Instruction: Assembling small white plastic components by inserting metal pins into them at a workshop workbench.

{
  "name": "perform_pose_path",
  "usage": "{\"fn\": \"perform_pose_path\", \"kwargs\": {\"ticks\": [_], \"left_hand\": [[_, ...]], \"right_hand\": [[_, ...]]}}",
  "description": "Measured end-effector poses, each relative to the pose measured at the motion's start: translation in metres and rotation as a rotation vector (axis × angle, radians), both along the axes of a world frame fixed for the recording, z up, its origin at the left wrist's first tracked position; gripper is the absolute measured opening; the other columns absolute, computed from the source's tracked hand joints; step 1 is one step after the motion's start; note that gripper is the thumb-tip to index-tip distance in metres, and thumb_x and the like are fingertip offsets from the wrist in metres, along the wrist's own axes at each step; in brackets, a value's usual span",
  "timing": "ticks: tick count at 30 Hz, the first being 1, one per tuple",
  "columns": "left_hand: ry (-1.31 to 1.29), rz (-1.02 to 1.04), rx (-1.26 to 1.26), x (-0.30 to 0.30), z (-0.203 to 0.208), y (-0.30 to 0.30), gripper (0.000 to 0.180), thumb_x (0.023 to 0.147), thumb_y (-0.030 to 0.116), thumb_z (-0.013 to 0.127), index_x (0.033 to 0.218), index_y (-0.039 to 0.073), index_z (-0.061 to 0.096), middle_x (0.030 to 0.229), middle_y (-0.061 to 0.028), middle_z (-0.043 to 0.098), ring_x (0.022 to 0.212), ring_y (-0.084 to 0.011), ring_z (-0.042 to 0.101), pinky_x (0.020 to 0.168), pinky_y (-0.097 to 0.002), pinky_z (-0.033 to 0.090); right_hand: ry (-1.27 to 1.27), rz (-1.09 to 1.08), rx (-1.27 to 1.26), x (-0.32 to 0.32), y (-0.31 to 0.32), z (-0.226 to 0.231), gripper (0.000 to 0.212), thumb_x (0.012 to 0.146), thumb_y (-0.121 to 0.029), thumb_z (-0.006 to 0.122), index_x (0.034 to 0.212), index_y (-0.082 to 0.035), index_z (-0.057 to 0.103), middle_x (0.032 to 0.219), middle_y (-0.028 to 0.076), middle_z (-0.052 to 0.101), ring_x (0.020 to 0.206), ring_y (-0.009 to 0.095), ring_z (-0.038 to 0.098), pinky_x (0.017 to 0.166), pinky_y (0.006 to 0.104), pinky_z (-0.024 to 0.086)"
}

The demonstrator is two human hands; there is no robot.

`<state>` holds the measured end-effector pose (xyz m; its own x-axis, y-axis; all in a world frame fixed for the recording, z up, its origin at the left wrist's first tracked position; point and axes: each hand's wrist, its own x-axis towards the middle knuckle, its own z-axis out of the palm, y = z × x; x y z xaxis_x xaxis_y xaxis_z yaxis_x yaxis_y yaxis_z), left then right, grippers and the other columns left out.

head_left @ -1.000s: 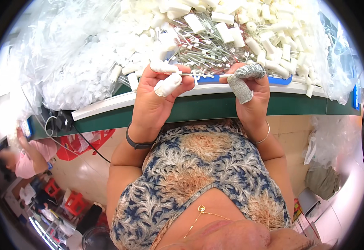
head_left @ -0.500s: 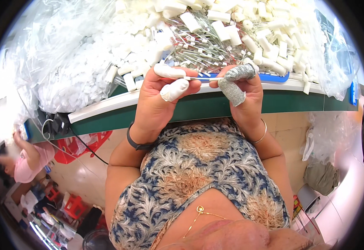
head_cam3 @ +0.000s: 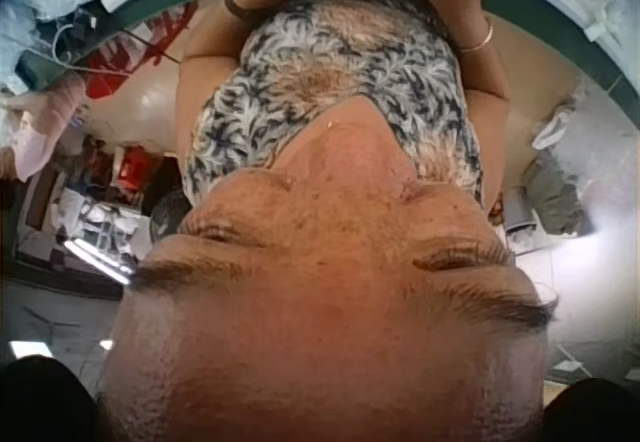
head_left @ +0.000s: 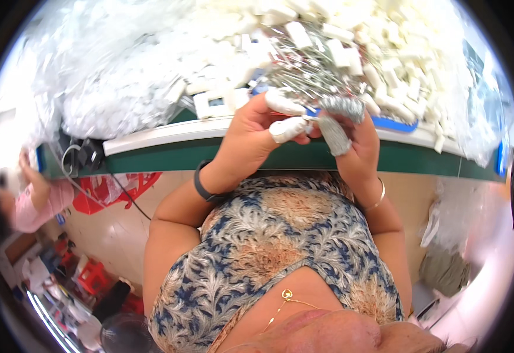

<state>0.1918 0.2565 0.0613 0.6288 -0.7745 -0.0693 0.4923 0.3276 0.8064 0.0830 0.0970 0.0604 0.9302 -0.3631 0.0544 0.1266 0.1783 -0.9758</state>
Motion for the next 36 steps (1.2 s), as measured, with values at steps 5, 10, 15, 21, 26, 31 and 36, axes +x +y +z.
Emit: {"fn": "perform_pose_path", "kwargs": {"ticks": [5, 10, 15, 21, 26, 31, 36], "left_hand": [[0.129, -0.094, 0.046, 0.0, -0.001, 0.002, 0.024, 0.092, 0.009, 0.07, 0.114, 0.003, 0.062, 0.105, -0.0082, 0.069, 0.09, -0.0161, 0.068, 0.08, -0.0318, 0.058], [-0.452, 0.105, 0.386, 0.022, 0.018, 0.017, 0.021, 0.09, 0.011, 0.071, 0.109, 0.003, 0.065, 0.096, -0.0058, 0.067, 0.082, -0.0169, 0.066, 0.071, -0.0292, 0.054], [-1.592, 0.494, 1.072, 0.083, 0.017, 0.048, 0.02, 0.075, -0.001, 0.068, 0.095, -0.001, 0.065, 0.093, -0.0148, 0.061, 0.089, -0.0341, 0.059, 0.077, -0.0411, 0.049], [-1.598, 0.402, 1.085, 0.082, 0.013, 0.043, 0.021, 0.076, -0.004, 0.067, 0.097, -0.001, 0.064, 0.101, -0.0132, 0.065, 0.092, -0.03, 0.062, 0.077, -0.0382, 0.05], [-0.659, 0.221, 0.512, 0.063, 0.021, 0.035, 0.018, 0.09, 0.003, 0.066, 0.107, 0.006, 0.063, 0.107, -0.0133, 0.068, 0.08, -0.015, 0.064, 0.067, -0.0276, 0.051], [0.183, -0.08, -0.019, 0.046, 0.019, 0.023, 0.033, 0.096, 0.009, 0.064, 0.128, 0.005, 0.058, 0.112, -0.0173, 0.066, 0.083, -0.0108, 0.065, 0.066, -0.0216, 0.055], [0.328, -0.151, -0.113, 0.042, 0.007, 0.025, 0.042, 0.095, 0.01, 0.065, 0.134, -0.001, 0.054, 0.121, -0.0214, 0.064, 0.095, -0.0168, 0.068, 0.084, -0.0302, 0.06]], "right_hand": [[-0.132, -0.09, -0.876, 0.002, -0.008, 0.01, 0.021, 0.087, -0.004, 0.074, 0.107, 0.002, 0.068, 0.104, 0.012, 0.066, 0.089, 0.021, 0.065, 0.075, 0.0311, 0.053], [-0.16, -0.235, -0.87, 0.002, -0.015, 0.01, 0.018, 0.086, -0.005, 0.076, 0.101, 0.001, 0.068, 0.093, 0.008, 0.064, 0.073, 0.014, 0.06, 0.064, 0.0244, 0.049], [-0.09, -0.221, -0.791, 0.0, -0.022, 0.015, 0.021, 0.086, -0.003, 0.077, 0.103, 0.004, 0.067, 0.1, 0.008, 0.062, 0.087, 0.014, 0.059, 0.076, 0.0242, 0.049], [-0.118, -0.242, -0.844, 0.003, -0.021, 0.016, 0.022, 0.084, -0.003, 0.078, 0.102, 0.003, 0.068, 0.1, 0.007, 0.062, 0.083, 0.013, 0.06, 0.072, 0.0229, 0.05], [-0.192, -0.273, -0.907, 0.009, -0.016, 0.023, 0.023, 0.081, -0.003, 0.08, 0.101, 0.002, 0.07, 0.097, 0.005, 0.062, 0.074, 0.008, 0.055, 0.063, 0.0202, 0.045], [-0.342, -0.308, -1.082, 0.017, -0.013, 0.028, 0.028, 0.073, -0.005, 0.083, 0.096, 0.0, 0.071, 0.09, 0.01, 0.062, 0.071, 0.025, 0.062, 0.061, 0.0335, 0.051], [-0.381, -0.307, -1.142, 0.014, -0.016, 0.022, 0.029, 0.071, -0.005, 0.083, 0.096, -0.001, 0.069, 0.093, 0.01, 0.062, 0.075, 0.028, 0.062, 0.068, 0.0374, 0.052]]}}
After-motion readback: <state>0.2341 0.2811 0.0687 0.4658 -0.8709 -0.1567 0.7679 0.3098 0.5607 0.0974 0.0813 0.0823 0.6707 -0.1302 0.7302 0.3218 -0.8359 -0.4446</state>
